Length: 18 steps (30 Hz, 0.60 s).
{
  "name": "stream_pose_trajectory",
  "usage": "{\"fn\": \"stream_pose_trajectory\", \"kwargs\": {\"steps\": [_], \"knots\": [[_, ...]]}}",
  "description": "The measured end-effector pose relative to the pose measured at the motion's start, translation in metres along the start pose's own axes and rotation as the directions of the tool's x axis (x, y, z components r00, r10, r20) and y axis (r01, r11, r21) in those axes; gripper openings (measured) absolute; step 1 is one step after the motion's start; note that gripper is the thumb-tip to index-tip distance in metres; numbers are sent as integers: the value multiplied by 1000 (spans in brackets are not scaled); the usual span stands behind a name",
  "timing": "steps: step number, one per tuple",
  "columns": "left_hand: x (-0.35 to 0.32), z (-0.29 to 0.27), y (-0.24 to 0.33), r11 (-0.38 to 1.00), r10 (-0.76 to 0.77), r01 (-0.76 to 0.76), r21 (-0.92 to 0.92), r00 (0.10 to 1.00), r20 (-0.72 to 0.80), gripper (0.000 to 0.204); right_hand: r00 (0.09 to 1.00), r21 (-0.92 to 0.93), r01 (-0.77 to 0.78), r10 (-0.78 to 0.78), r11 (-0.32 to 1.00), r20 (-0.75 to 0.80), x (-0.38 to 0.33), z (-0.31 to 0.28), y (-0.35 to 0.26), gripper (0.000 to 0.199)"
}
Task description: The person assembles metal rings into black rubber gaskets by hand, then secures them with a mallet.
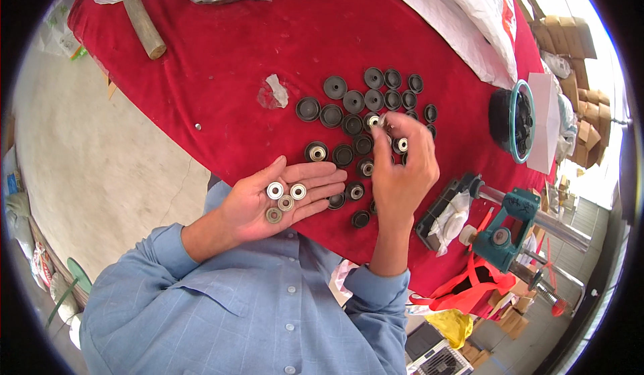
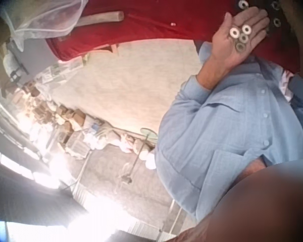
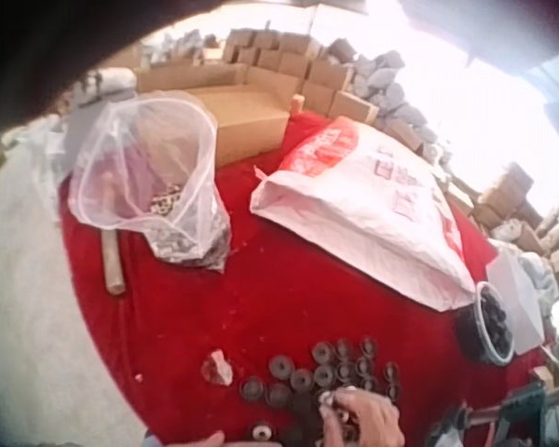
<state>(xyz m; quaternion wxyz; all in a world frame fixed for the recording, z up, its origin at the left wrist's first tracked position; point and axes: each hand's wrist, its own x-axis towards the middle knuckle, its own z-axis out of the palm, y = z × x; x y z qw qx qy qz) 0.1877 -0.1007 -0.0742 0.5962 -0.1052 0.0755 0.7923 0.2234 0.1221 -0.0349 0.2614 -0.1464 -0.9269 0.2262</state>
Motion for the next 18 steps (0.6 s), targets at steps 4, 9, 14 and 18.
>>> {"fn": "stream_pose_trajectory", "kwargs": {"steps": [4,9,14,18], "knots": [[0,-2,3,999,-29,30,-15,999,39,74,996,-132,86,-89,988,-13,20,22,19,17],[-1,-3,6,998,-57,58,-16,997,57,73,991,-202,132,-124,970,55,17,35,24,19],[-2,-4,7,997,-66,68,-36,996,53,73,987,-248,135,-107,959,122,8,31,12,28],[0,-4,5,997,-72,73,-18,996,48,74,977,-453,199,-141,869,158,1,26,3,39]]}}
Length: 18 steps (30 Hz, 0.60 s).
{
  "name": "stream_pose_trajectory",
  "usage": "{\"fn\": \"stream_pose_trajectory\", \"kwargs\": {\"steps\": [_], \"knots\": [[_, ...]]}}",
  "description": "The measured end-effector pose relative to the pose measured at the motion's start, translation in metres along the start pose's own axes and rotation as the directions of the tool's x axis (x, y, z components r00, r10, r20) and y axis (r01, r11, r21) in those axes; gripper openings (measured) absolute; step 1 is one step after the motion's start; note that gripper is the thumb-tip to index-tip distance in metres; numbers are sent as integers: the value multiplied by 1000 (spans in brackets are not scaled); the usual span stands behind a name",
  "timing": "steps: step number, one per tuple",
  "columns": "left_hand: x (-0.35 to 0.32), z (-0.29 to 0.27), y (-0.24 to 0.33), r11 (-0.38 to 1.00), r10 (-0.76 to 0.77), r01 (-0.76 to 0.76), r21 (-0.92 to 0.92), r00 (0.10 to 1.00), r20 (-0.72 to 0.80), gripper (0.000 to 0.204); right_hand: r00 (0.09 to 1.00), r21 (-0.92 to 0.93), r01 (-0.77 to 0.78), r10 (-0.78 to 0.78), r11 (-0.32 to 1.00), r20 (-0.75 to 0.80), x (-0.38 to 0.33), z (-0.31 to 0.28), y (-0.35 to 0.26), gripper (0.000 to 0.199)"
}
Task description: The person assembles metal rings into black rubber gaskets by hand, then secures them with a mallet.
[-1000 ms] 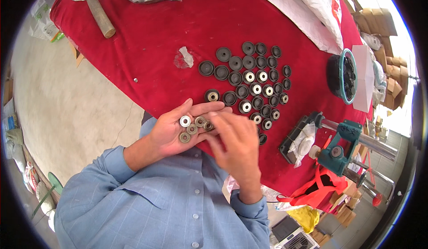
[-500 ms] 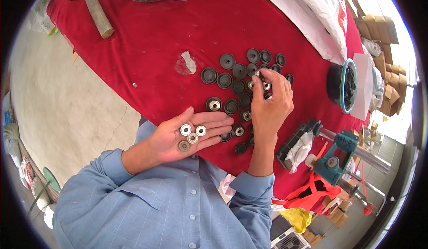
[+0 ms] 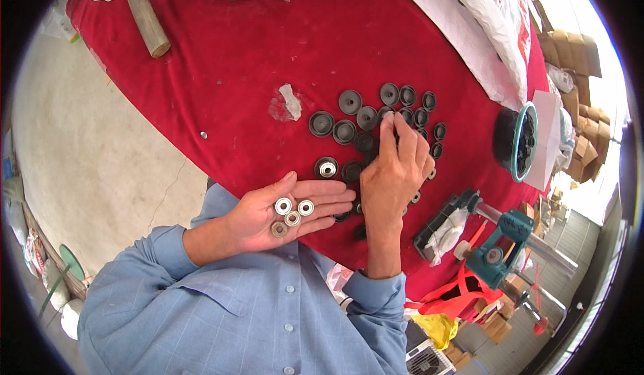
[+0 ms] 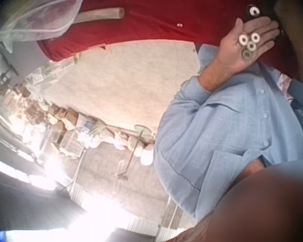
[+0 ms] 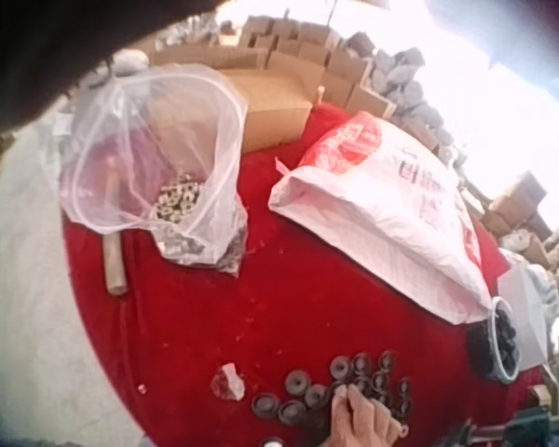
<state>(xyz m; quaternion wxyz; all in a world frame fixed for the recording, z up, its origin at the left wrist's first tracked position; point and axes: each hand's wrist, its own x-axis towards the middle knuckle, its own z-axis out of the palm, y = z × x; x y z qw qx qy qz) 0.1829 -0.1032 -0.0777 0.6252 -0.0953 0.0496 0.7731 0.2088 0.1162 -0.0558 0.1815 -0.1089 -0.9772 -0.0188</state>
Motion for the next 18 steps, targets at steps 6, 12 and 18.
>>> {"fn": "stream_pose_trajectory", "kwargs": {"steps": [6,12,18], "knots": [[-1,6,-2,997,43,-41,59,998,-38,75,1000,22,28,-27,999,-11,5,1,4,39],[-3,8,-2,993,112,-110,46,993,-44,73,995,397,-52,81,916,-56,-33,-25,-3,47],[-1,4,-9,984,137,-146,-102,987,-85,70,990,646,100,-138,757,9,-61,-57,-40,49]]}}
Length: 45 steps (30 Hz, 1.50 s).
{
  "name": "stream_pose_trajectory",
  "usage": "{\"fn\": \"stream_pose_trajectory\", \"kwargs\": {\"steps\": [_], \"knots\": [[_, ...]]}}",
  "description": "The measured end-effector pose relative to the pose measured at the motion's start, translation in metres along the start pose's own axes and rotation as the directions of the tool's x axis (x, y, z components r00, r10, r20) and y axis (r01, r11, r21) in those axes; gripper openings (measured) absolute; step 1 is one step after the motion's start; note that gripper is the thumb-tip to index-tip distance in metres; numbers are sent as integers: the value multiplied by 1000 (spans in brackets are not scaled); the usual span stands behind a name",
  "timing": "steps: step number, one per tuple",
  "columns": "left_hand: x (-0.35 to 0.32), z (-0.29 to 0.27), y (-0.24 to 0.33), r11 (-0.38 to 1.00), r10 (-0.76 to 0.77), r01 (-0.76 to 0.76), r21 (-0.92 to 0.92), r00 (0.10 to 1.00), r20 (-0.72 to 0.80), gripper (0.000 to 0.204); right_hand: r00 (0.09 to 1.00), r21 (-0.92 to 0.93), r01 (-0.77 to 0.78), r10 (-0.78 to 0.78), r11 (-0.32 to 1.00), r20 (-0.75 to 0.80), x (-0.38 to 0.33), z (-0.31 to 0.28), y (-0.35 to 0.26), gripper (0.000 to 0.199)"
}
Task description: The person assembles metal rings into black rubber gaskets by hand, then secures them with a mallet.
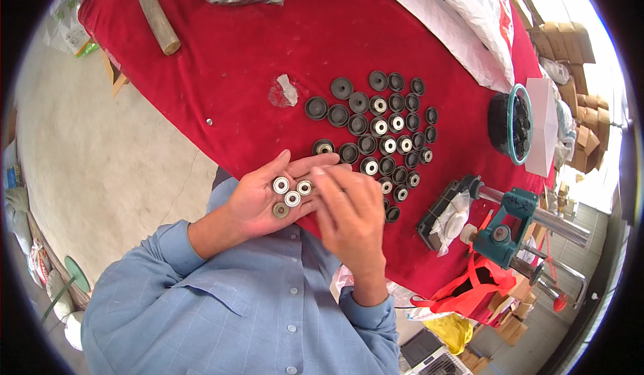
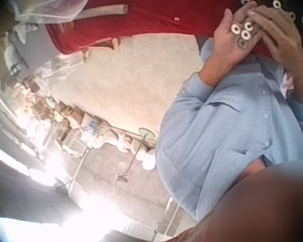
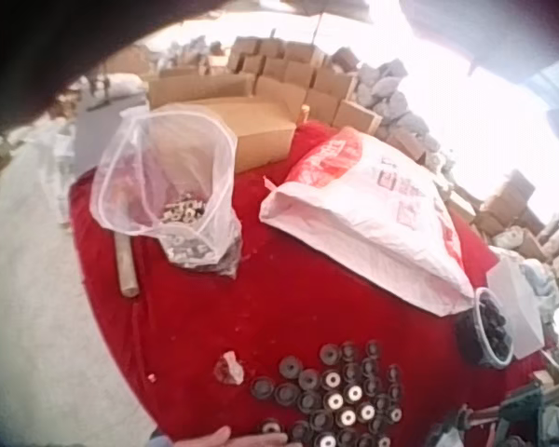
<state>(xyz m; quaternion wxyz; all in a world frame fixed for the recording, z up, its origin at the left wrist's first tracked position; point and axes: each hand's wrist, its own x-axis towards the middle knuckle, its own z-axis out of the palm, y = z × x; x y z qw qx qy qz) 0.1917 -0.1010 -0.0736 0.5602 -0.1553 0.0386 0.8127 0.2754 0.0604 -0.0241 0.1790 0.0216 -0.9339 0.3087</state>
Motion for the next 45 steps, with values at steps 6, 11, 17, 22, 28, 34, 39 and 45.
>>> {"fn": "stream_pose_trajectory", "kwargs": {"steps": [6,11,17,22,28,34,39,45], "knots": [[1,-5,-1,998,12,-22,64,990,142,69,989,7,95,-95,995,117,-1,14,0,38],[-1,-1,5,996,-44,43,80,999,20,72,979,-15,-36,32,999,-201,28,4,30,25],[0,-10,7,992,-103,94,78,988,113,75,962,-269,-107,31,957,-273,71,17,73,19],[0,-12,9,991,-122,116,61,986,117,77,978,-379,-96,16,921,-209,71,29,78,13],[0,-14,11,991,-131,125,50,980,151,77,992,-388,-79,32,918,-126,63,28,68,25],[0,-6,10,983,-142,132,126,987,70,80,993,-492,-120,94,862,-77,50,27,62,39],[0,-7,9,990,-116,108,88,989,89,77,995,-452,-103,98,886,-34,58,14,58,37],[0,-21,2,1000,3,-1,-9,991,137,77,986,24,-125,127,992,-111,13,-4,3,29]]}}
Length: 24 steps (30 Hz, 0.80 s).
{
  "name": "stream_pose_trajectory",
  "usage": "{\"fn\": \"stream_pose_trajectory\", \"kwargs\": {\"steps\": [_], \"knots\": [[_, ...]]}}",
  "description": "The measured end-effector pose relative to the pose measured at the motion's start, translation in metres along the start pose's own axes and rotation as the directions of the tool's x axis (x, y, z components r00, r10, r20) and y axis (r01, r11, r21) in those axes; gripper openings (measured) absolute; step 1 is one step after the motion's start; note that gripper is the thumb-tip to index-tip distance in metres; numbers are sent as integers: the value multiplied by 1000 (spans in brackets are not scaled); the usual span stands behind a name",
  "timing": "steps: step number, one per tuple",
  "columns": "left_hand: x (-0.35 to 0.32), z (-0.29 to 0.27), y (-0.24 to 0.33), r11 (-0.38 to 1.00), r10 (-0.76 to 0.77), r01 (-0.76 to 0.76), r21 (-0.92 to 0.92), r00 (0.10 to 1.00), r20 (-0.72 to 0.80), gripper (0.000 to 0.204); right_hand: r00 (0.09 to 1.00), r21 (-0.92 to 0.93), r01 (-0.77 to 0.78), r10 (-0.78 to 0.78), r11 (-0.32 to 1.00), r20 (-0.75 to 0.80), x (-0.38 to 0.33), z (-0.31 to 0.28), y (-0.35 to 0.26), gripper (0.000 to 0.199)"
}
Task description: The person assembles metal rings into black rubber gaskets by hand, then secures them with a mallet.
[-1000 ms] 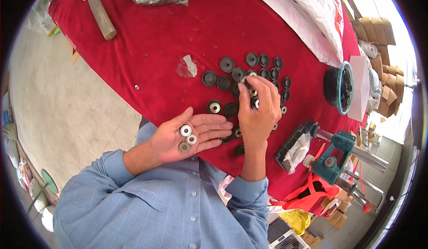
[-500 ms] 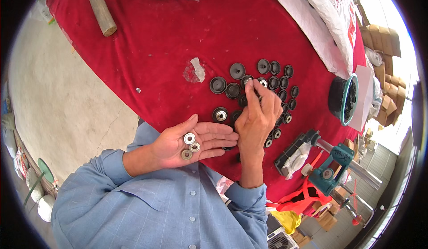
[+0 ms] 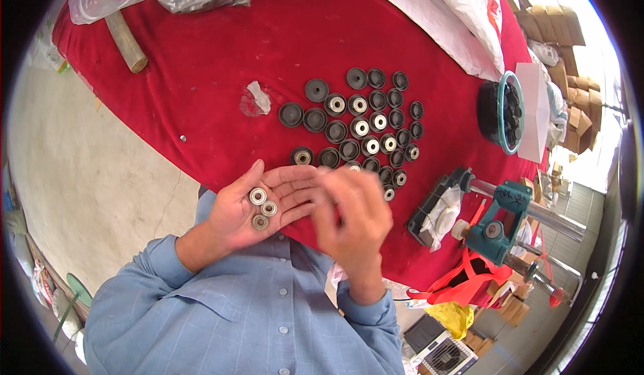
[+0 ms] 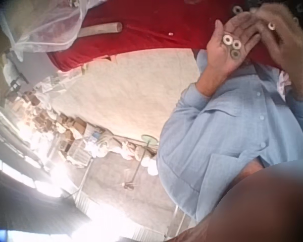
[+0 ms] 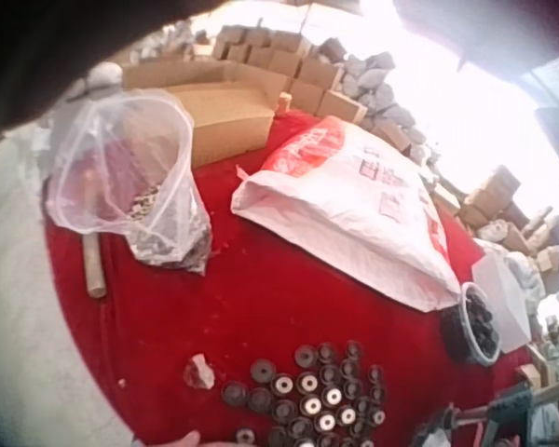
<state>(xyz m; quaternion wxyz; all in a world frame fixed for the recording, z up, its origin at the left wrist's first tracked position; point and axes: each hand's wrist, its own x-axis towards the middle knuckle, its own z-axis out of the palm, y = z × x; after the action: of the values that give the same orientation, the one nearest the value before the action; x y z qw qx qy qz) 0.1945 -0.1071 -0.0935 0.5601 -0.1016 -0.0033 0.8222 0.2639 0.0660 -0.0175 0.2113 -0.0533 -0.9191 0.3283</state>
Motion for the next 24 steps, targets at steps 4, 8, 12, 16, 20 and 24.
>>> {"fn": "stream_pose_trajectory", "kwargs": {"steps": [4,8,12,16,20,24], "knots": [[5,2,-4,982,52,-53,180,999,8,75,987,23,-28,24,999,156,-34,21,-32,35],[1,-3,-5,986,75,-85,144,995,71,72,991,52,-34,26,998,135,-49,36,-37,38],[-1,-1,-6,992,102,-104,74,994,23,70,986,-45,49,-41,998,163,-50,33,-39,39],[-1,-1,-7,990,114,-113,79,993,-9,70,975,-13,79,-75,997,210,-38,21,-37,39],[3,6,-8,990,119,-120,75,993,15,72,931,12,108,-106,994,350,-23,13,-28,34],[3,10,-6,996,83,-75,49,980,-181,67,996,-12,58,-57,998,63,23,-7,-9,29]]}}
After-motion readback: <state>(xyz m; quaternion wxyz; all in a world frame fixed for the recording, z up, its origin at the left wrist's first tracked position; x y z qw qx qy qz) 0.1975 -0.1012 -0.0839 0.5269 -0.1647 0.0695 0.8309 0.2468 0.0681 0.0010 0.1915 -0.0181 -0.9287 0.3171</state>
